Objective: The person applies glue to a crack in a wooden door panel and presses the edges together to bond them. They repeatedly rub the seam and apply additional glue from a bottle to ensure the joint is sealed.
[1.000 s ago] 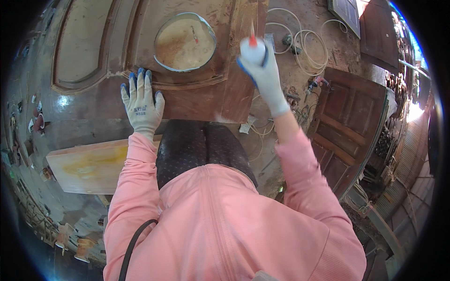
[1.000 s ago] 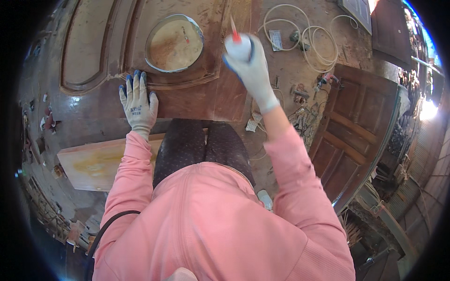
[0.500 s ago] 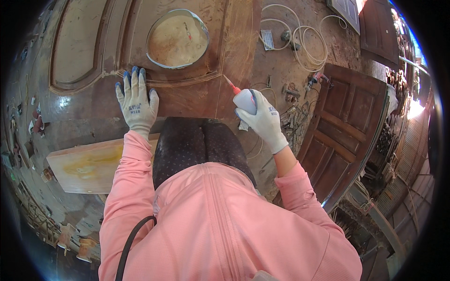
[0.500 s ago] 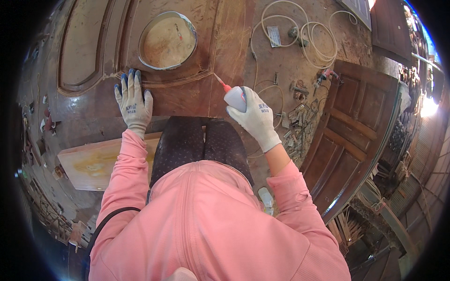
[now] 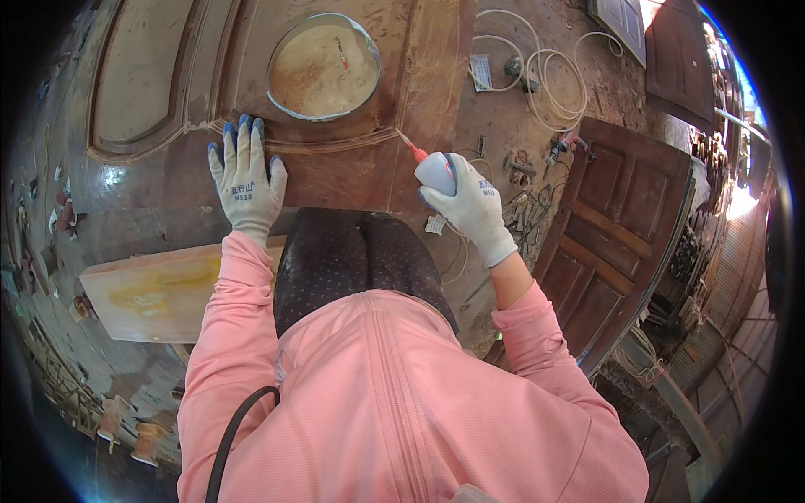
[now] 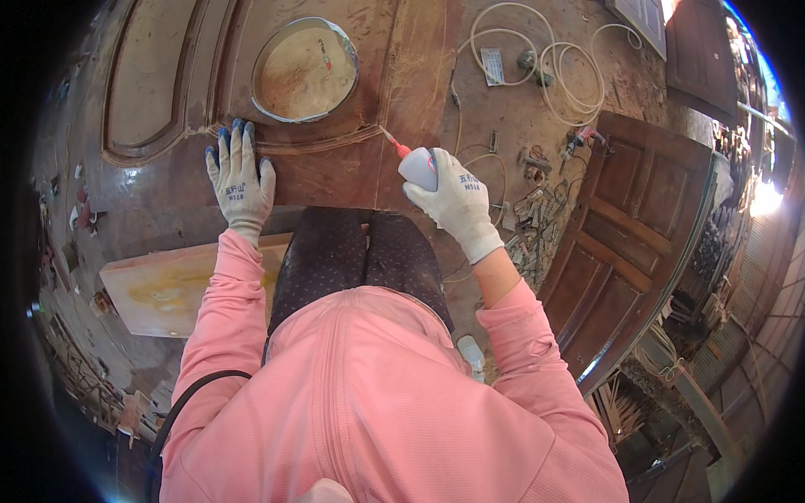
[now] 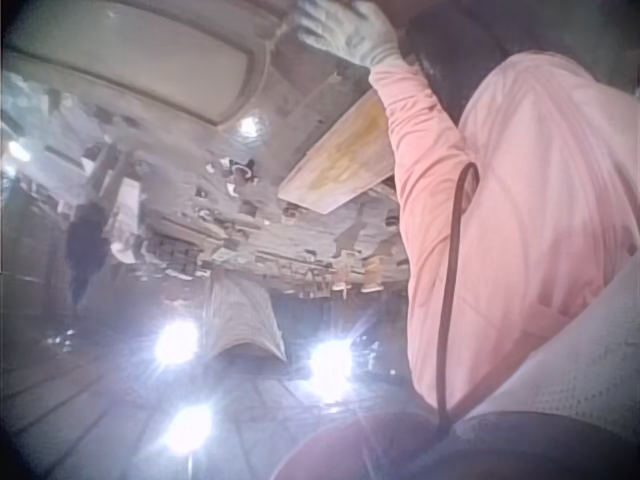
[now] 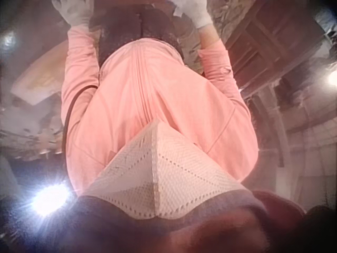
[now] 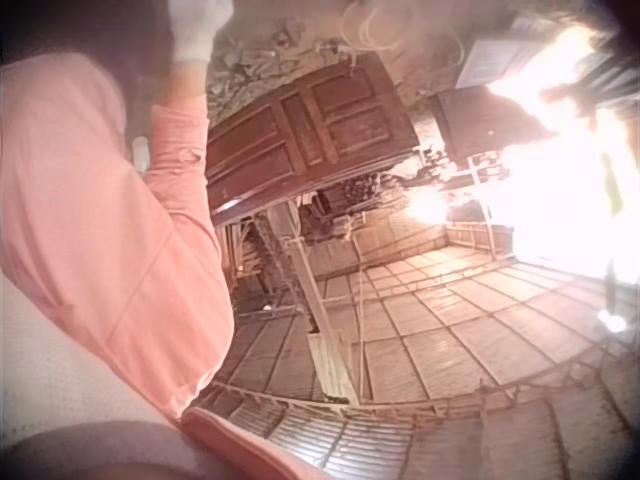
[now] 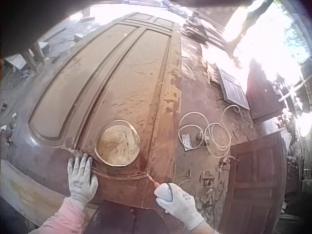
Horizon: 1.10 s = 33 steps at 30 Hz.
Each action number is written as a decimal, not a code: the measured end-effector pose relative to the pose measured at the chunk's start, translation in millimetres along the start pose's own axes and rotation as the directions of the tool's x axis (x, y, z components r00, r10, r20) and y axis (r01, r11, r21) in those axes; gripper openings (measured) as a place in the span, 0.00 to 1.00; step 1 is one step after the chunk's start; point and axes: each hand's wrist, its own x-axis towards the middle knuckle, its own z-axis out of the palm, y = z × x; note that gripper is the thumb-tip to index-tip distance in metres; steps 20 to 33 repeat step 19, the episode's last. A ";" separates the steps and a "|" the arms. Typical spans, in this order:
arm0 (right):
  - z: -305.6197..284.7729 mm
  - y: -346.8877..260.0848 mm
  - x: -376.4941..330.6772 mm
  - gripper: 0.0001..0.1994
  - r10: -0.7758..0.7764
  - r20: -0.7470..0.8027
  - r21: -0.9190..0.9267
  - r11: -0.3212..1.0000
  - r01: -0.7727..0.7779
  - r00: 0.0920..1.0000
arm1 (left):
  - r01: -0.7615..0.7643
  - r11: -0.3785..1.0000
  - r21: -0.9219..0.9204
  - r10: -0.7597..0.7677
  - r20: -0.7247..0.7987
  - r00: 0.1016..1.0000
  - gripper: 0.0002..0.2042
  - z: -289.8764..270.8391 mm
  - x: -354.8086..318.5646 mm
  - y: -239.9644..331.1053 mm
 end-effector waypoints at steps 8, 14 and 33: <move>-2.5 -2.6 4.6 0.31 -0.015 0.009 -0.011 1.000 0.015 1.000 | -0.006 1.000 0.003 0.006 0.002 1.000 0.33 -0.5 0.3 0.0; -5.2 -3.5 4.7 0.31 -0.005 0.034 -0.004 1.000 0.005 0.999 | -0.007 1.000 0.003 0.007 0.001 1.000 0.33 -0.9 0.1 -0.5; -4.2 0.4 1.1 0.31 0.025 0.069 0.030 0.999 -0.027 0.997 | 0.000 1.000 0.017 0.000 0.015 1.000 0.33 -1.0 0.7 0.2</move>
